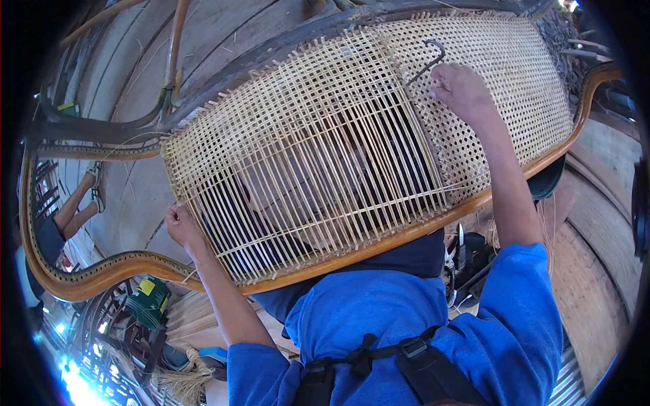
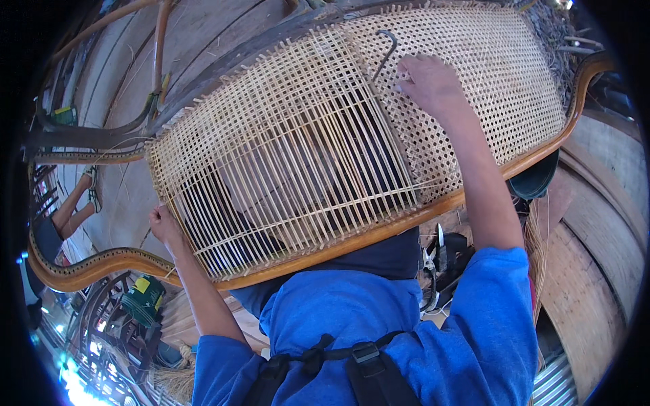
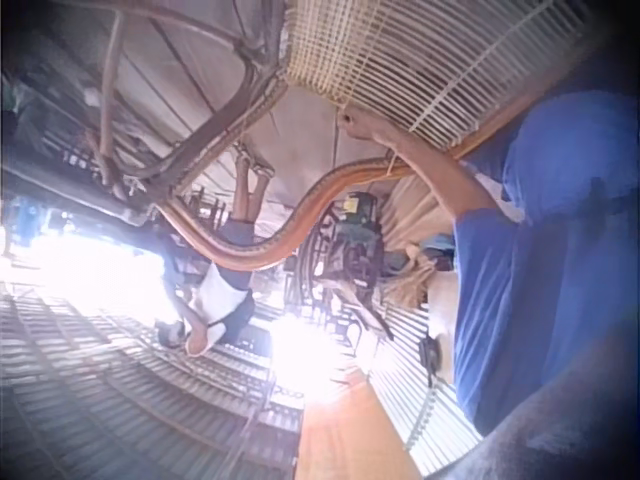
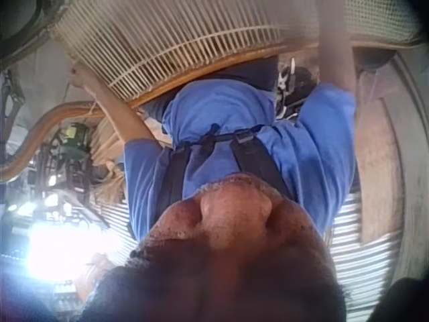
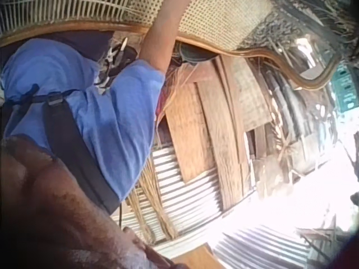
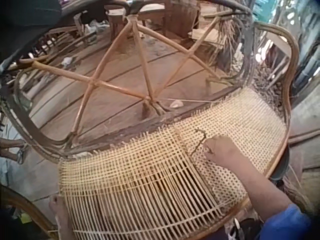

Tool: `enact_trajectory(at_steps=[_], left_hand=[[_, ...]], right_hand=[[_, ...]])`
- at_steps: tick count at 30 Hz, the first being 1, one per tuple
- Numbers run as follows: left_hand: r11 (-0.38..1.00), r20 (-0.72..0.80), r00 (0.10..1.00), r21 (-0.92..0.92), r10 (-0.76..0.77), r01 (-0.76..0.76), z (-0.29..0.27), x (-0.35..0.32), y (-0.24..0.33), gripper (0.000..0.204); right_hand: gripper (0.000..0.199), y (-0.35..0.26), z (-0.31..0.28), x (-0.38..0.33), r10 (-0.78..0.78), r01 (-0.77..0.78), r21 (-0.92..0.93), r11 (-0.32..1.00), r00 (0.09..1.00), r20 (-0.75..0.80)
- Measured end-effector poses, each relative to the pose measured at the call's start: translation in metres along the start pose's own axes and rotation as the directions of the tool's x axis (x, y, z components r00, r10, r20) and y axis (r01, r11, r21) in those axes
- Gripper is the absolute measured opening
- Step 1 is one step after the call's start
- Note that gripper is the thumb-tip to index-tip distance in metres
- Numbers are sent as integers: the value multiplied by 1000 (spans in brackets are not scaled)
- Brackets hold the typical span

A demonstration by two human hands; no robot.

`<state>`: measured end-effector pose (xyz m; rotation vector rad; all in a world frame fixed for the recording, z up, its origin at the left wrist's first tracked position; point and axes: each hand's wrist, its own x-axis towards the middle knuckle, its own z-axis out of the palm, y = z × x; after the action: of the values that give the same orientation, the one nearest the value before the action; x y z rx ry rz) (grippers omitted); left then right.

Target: Repairing or weaving the seat of a rattan chair using strips of rattan.

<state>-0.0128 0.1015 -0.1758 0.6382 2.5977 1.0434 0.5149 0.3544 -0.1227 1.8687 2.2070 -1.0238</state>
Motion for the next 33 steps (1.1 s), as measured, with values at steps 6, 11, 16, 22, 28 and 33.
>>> enact_trajectory(at_steps=[6,11,16,22,28,33], left_hand=[[996,-10,1000,84,14,-13,6,-11,28,12],[1000,-9,1000,-22,9,-9,15,-14,19,13],[997,5,1000,-71,16,-15,16,-13,23,15],[1000,2,1000,-7,1,-1,21,-4,27,17],[997,11,999,-49,-52,53,21,-3,25,15],[983,5,994,-149,-110,110,17,-8,29,13]], right_hand=[[26,-40,21,-33,219,-185,191,964,959,-178],[24,-39,39,-22,265,-269,-40,962,961,-84],[24,-45,46,-16,309,-315,-57,947,946,-95],[24,-46,56,-12,275,-305,-107,946,933,-234],[22,-52,65,-10,322,-345,-60,937,916,-238],[19,-36,60,-16,218,-184,152,971,944,-247]])
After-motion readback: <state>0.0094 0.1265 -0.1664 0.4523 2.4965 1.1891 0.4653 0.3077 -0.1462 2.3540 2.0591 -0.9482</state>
